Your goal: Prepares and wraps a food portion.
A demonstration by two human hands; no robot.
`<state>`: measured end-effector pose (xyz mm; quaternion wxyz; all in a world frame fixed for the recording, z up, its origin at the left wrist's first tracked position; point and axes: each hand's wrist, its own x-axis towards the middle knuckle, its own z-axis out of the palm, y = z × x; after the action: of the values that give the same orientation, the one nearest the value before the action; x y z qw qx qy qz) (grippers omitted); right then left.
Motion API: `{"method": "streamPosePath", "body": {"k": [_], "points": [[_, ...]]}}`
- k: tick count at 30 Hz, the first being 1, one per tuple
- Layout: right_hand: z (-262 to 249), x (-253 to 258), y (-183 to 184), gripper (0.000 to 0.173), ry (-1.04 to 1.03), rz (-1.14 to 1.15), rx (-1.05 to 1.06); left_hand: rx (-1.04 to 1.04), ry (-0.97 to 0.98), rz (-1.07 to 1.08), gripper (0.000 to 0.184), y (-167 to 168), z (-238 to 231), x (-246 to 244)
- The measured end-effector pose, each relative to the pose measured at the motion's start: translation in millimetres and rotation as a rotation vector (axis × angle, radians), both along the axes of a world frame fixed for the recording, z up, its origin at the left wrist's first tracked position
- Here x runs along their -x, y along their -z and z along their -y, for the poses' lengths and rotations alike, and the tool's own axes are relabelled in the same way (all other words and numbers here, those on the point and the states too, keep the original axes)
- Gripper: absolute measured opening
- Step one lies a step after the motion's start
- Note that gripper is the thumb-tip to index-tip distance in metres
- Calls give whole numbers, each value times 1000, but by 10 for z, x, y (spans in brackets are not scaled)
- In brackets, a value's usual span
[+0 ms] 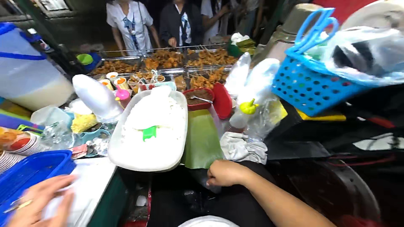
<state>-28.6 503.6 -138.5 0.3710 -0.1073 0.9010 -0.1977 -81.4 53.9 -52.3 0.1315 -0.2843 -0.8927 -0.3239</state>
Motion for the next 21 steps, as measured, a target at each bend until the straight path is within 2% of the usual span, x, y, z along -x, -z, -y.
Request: {"method": "streamPosePath", "body": {"k": [2, 4, 7, 11, 13, 15, 18, 21], "points": [[2, 157, -3, 43, 24, -55, 43, 188, 129, -161, 33, -39, -703, 193], [42, 239, 94, 43, 49, -96, 107, 253, 153, -280, 34, 17, -1243, 516], [97, 186, 400, 39, 81, -192, 243, 291, 106, -87, 31, -9, -1939, 1063], [31, 127, 552, 37, 58, -241, 295, 431, -17, 177, 34, 65, -2655, 1772], [-51, 181, 548, 37, 87, -257, 301, 523, -70, 308, 44, 96, -2877, 2009], [-106, 220, 518, 36, 114, -283, 312, 566, -107, 338, 53, 99, -2984, 2149], [-128, 264, 485, 36, 101, -302, 356, 491, -163, 165, 53, 85, -2951, 2229], [-163, 244, 483, 34, 117, -405, 413, 365, -152, -146, 35, 68, -2763, 2138]]}}
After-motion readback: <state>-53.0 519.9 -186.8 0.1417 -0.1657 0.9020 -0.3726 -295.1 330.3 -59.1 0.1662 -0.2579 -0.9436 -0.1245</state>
